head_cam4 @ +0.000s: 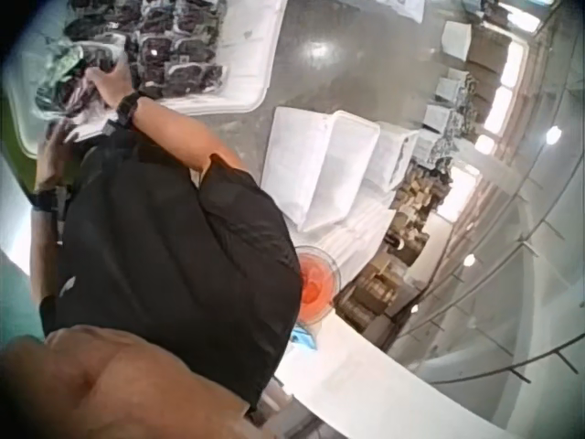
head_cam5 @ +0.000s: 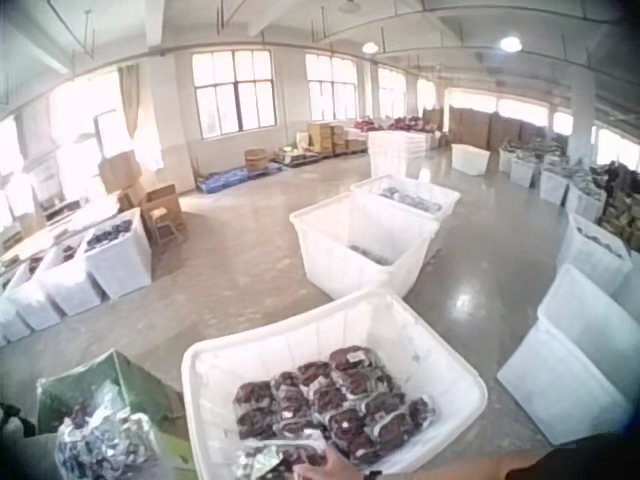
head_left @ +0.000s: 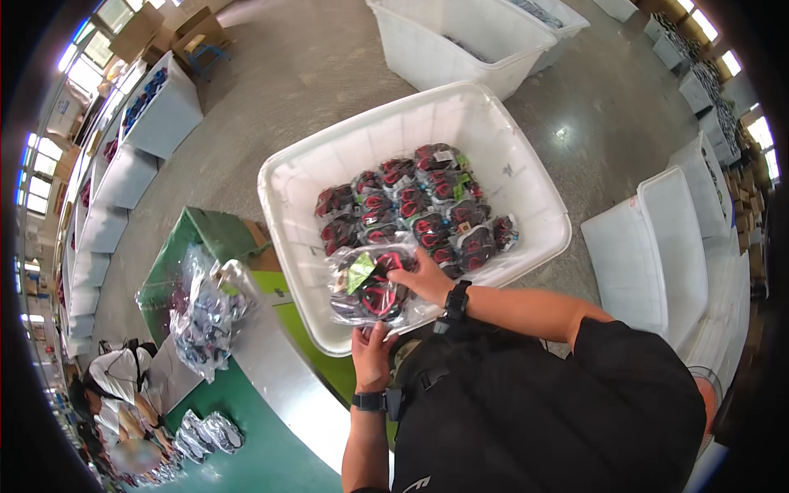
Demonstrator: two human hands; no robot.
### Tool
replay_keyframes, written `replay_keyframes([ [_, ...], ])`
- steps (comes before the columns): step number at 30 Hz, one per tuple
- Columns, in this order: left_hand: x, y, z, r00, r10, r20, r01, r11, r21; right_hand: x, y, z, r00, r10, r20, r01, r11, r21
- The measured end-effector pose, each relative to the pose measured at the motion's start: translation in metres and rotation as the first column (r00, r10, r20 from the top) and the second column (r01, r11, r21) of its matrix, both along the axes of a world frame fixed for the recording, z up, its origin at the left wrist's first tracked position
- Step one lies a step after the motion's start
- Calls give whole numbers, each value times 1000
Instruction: The person repeatedly picks packaged footwear from a white bin and places them onto a green conveyor belt. The items are handled one at a time and moved to the belt where other workers are present.
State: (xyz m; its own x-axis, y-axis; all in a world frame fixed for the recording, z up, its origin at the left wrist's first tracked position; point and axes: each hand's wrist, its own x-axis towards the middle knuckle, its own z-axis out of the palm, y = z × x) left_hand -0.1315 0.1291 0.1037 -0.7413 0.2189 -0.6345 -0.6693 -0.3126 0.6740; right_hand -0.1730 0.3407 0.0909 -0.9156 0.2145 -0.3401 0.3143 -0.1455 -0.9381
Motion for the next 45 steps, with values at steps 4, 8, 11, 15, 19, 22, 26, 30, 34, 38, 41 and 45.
replay_keyframes([
  [4,13,18,-16,991,-134,0,133,981,-143,2,118,-27,992,-54,113,9,929,371],
  [8,47,-4,-30,999,-50,-2,45,905,-423,-2,224,-44,984,-106,141,-18,738,675],
  [11,83,-27,-37,998,39,55,-3,840,-543,-9,288,-56,960,-178,217,-78,574,815],
  [15,127,-49,-49,977,151,149,-38,816,-576,-15,346,-76,903,-266,338,-177,486,856],
  [19,167,-62,-59,954,181,239,-11,818,-575,-24,377,-100,879,-284,383,-276,353,894],
  [22,193,-73,-61,915,231,330,-1,821,-571,-32,389,-112,846,-296,443,-333,355,874],
  [26,228,-97,-57,836,322,444,0,810,-586,-46,398,-130,862,-236,449,-359,343,868],
  [30,254,-114,-46,774,378,508,0,803,-596,-71,411,-167,870,-191,454,-390,296,872],
  [34,253,-110,-28,742,330,583,112,797,-594,-92,422,-215,881,-155,448,-397,275,876],
  [38,240,-101,-22,678,286,677,242,783,-573,-99,429,-276,848,-151,508,-466,242,851],
  [41,230,-102,-25,711,234,663,281,769,-574,-89,431,-329,785,-217,580,-524,265,809],
  [45,211,-106,-27,668,246,703,325,753,-573,-56,426,-402,675,-261,690,-708,37,705],
])
